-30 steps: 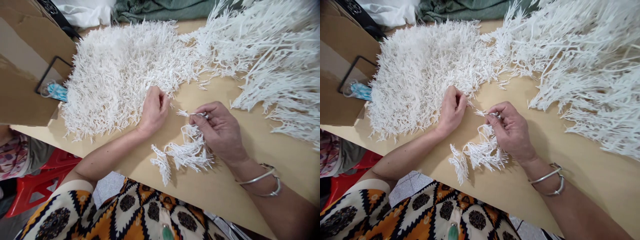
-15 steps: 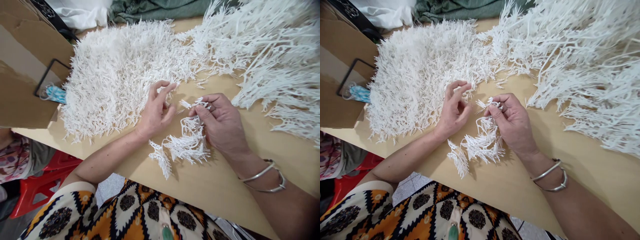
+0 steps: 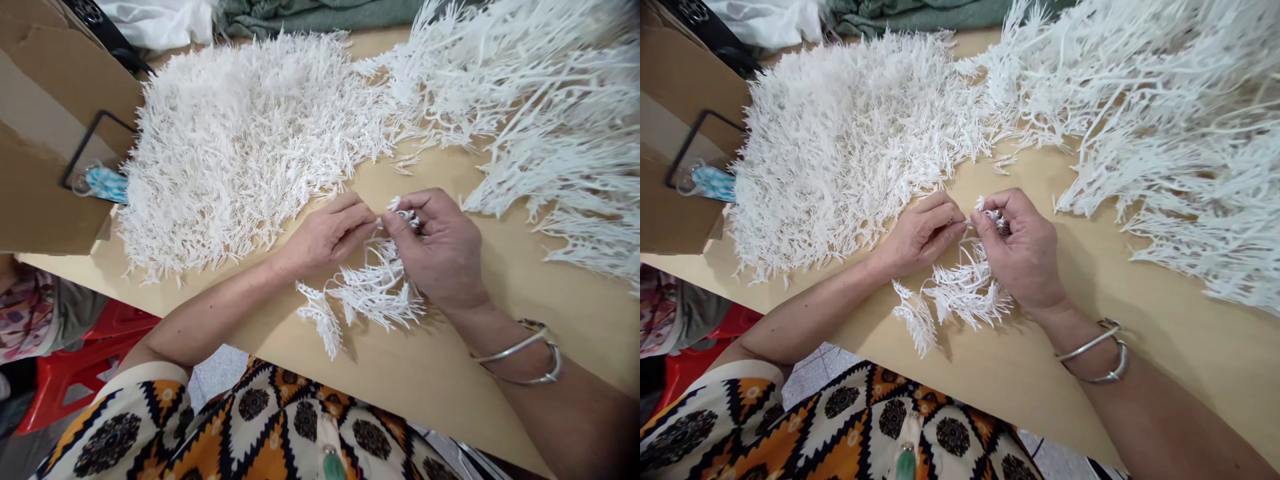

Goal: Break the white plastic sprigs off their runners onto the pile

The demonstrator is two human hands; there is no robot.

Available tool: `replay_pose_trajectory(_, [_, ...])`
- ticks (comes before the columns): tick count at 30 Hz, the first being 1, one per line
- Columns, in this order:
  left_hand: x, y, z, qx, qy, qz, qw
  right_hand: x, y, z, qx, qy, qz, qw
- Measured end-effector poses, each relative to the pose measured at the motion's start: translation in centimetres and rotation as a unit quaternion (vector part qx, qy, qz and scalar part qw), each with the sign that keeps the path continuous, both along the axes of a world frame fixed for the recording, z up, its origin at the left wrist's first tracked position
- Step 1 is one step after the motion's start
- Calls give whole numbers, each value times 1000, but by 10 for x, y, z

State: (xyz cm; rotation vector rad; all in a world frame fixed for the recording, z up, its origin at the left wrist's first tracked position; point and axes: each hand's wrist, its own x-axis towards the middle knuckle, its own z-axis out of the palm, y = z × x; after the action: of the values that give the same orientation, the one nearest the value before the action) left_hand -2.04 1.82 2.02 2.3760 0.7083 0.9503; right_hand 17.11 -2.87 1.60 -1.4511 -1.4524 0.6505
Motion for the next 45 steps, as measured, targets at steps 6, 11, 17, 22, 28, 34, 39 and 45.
replay_pose_trajectory(6, [1,3,0,33,0,-25,999,-6,3,0,44,-45,-3,998])
replay_pose_trajectory(11, [2,3,1,35,14,-28,999,-10,4,-3,64,-41,-5,997])
replay_pose_trajectory(17, [2,3,3,70,35,-38,996,-11,2,-4,63,-41,2,997])
replay_pose_trajectory(22, [2,1,3,101,61,-33,993,-12,2,-3,49,-24,6,999])
replay_pose_trajectory(28, [1,-1,8,60,48,6,997,-8,4,1,14,30,20,999])
replay_pose_trajectory(34, [2,-1,5,-15,22,114,993,-2,6,3,-53,96,34,993])
replay_pose_trajectory(39, [0,-1,0,-27,-27,173,984,-1,6,1,-33,124,16,992])
replay_pose_trajectory(45, [-3,-1,1,-43,-17,116,992,0,4,1,-36,116,24,992])
